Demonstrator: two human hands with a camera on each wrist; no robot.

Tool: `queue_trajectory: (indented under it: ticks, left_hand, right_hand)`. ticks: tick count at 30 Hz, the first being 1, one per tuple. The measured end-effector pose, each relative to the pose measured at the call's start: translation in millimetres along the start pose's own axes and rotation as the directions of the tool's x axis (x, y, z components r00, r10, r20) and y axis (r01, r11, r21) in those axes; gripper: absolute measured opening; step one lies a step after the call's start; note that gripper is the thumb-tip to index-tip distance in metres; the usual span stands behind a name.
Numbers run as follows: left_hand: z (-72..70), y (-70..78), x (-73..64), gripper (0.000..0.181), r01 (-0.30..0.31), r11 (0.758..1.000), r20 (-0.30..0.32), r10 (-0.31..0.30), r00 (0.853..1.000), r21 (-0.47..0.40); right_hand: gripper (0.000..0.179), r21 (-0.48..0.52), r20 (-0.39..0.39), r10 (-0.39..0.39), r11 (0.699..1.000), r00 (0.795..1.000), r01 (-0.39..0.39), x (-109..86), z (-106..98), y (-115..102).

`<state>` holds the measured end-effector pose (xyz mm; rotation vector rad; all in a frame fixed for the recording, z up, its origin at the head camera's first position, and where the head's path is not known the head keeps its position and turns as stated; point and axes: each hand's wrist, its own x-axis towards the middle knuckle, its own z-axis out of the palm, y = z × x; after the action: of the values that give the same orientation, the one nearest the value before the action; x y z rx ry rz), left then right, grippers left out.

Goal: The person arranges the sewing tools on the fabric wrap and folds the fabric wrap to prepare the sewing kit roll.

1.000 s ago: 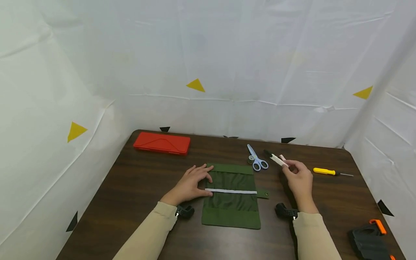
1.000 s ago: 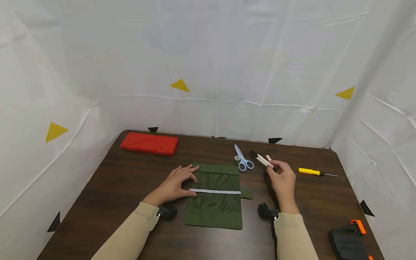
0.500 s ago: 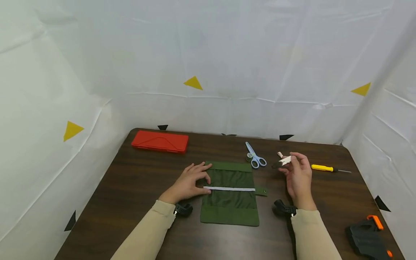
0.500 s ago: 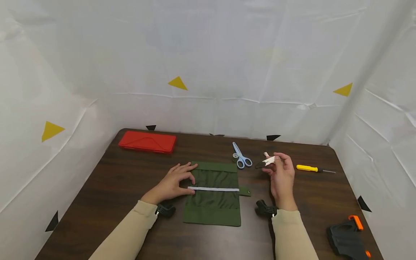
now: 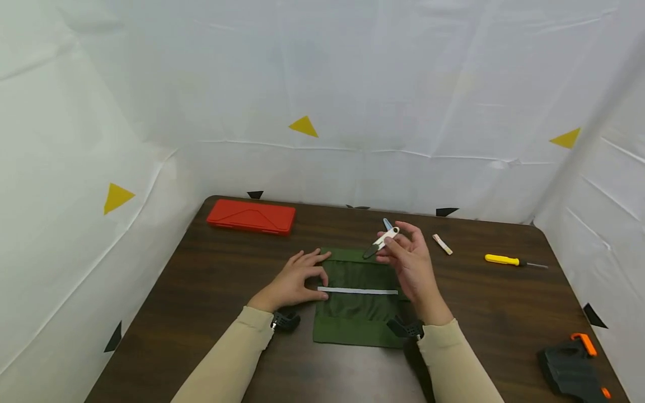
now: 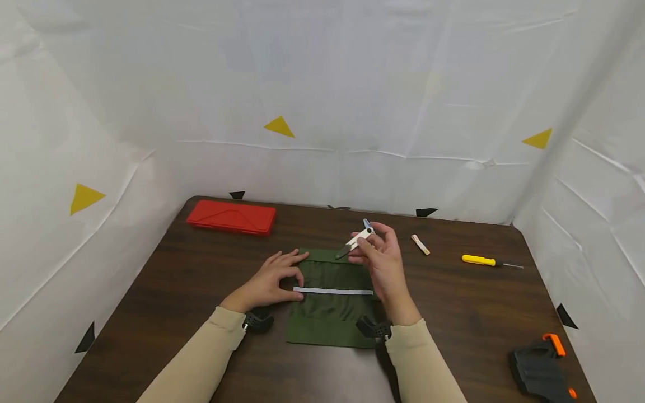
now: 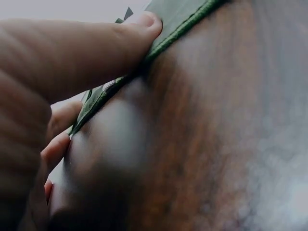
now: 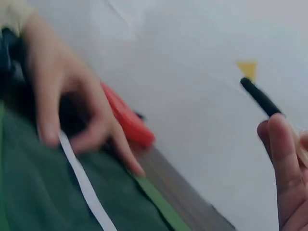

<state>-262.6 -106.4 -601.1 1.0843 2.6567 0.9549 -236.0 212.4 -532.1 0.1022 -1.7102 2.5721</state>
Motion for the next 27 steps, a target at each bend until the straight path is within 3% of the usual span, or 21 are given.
queue_trajectory:
  ticks: [5,11,16,27]
  left_hand:
    - [-0.1,0.5,-1.9,0.026,0.004,1.000,-0.005,-0.004,1.000,-0.001]
    - [-1.9,7.1,0.9,0.027,0.011,1.000,-0.015,-0.011,1.000,-0.008]
    - [-2.8,9.0,3.8,0.024,0.005,1.000,0.005,-0.005,1.000,-0.016]
    - [-6.3,9.6,2.6,0.019,0.020,0.999,0.001,-0.020,1.000,-0.038]
  right_hand:
    - [0.057,0.023,0.010,0.040,0.999,0.999,-0.040,4.1,34.4,35.0]
    - [0.059,-0.051,0.079,0.098,0.994,0.992,-0.094,3.1,37.1,70.9]
    - [0.061,-0.087,0.071,0.078,0.994,0.994,-0.072,2.3,33.7,75.3]
    - [0.060,-0.258,0.147,0.109,0.964,0.983,-0.069,7.0,38.0,78.2]
